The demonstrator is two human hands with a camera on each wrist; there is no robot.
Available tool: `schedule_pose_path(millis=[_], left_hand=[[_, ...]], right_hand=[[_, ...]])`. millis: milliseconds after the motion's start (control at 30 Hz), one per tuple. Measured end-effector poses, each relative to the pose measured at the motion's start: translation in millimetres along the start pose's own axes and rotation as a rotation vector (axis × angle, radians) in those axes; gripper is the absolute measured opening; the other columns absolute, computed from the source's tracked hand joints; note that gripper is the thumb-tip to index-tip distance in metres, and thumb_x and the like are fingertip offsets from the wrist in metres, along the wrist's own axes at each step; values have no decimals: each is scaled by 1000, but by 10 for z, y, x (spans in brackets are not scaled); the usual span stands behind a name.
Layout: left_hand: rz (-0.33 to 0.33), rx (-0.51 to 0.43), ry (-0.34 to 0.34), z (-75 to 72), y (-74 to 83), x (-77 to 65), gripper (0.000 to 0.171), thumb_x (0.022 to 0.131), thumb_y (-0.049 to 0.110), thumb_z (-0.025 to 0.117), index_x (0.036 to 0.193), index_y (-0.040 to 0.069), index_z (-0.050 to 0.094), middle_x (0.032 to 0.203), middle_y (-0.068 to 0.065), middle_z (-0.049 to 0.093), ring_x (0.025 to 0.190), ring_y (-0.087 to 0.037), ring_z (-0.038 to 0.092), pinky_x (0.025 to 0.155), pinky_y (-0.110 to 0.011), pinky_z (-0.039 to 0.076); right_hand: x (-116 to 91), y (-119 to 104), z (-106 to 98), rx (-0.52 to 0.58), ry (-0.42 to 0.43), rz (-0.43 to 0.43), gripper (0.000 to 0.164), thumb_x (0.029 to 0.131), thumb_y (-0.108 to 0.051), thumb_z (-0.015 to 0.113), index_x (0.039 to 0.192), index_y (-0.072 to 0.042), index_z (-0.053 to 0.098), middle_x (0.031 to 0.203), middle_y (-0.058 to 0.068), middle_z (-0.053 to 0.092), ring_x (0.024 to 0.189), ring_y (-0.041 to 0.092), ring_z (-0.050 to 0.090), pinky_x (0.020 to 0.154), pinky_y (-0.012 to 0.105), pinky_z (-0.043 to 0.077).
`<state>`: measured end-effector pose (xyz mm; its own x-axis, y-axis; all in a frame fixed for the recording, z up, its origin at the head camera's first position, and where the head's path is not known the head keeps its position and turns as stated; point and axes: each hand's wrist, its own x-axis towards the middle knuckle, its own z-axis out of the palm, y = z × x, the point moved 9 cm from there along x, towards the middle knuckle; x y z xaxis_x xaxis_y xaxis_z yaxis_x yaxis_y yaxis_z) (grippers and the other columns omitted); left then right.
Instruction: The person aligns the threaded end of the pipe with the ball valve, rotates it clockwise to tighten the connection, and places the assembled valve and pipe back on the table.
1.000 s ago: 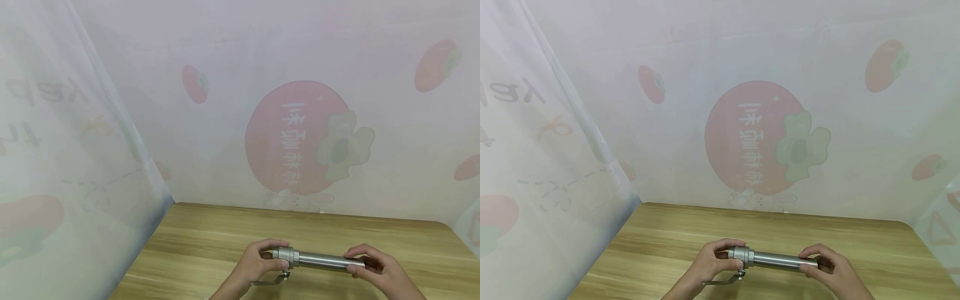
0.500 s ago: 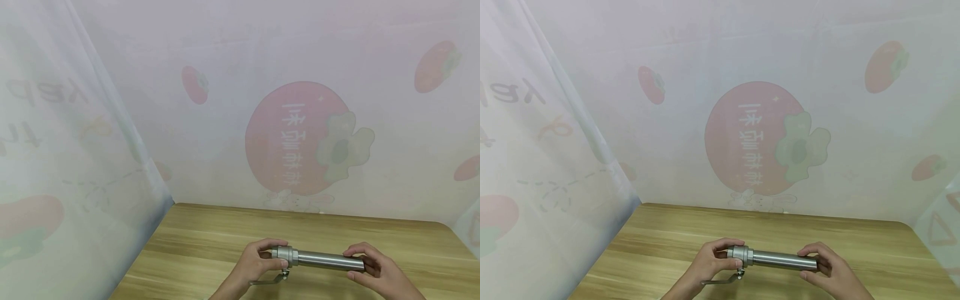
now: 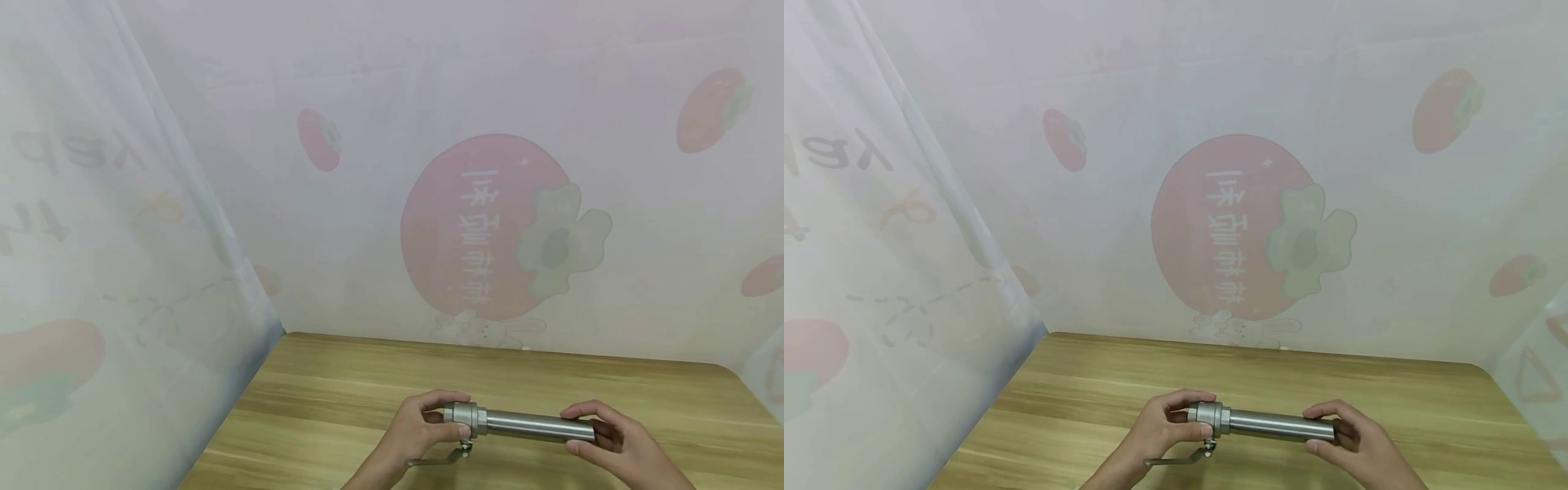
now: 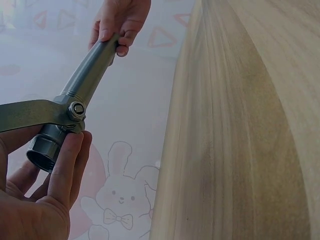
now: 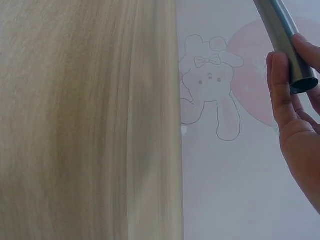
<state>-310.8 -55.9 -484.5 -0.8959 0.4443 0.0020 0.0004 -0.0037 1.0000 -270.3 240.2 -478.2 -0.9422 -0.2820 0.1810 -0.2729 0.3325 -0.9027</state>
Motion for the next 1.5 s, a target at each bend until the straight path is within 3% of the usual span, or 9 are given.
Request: schedule_pose_path(millis=[233, 500, 833, 1167, 1500], left_hand=[[-9, 2, 4, -4, -15, -1, 46, 91, 13, 88, 135, 9, 75, 126, -7, 77, 102, -22, 75, 90, -34, 59], [-6, -10, -3, 3, -13, -3, 42, 91, 15, 89, 131, 16, 78, 125, -6, 77, 102, -21, 76, 90, -32, 60], [-9, -15, -9, 3, -19, 6, 43, 92, 15, 88, 133, 13, 77, 126, -7, 77, 103, -21, 76, 91, -32, 62], [5, -4, 3, 11, -12, 11, 44, 92, 11, 86, 135, 8, 75, 124, -7, 77, 102, -21, 76, 91, -32, 60], [9, 5, 6, 12, -11, 7, 44, 91, 10, 88, 133, 12, 77, 124, -7, 78, 101, -21, 76, 90, -33, 59]], right_hand=[[-5, 30, -9, 19, 26, 59, 33, 105, -6, 71, 136, 2, 64, 121, -18, 72, 103, 4, 75, 81, 26, 63], [-15, 67, 5, 71, -9, 153, 36, 108, -12, 69, 140, 3, 62, 118, -9, 75, 104, 10, 77, 85, 30, 64], [16, 64, -4, 49, -20, 121, 35, 110, -12, 65, 139, 9, 61, 105, 4, 79, 93, 14, 77, 81, 31, 65], [24, 49, -21, 5, 29, 136, 33, 110, -14, 65, 136, 7, 66, 98, 2, 77, 86, 14, 74, 78, 31, 64], [26, 31, -38, -53, 84, 103, 25, 110, -13, 65, 129, 3, 70, 99, -2, 77, 82, 16, 74, 74, 31, 63]])
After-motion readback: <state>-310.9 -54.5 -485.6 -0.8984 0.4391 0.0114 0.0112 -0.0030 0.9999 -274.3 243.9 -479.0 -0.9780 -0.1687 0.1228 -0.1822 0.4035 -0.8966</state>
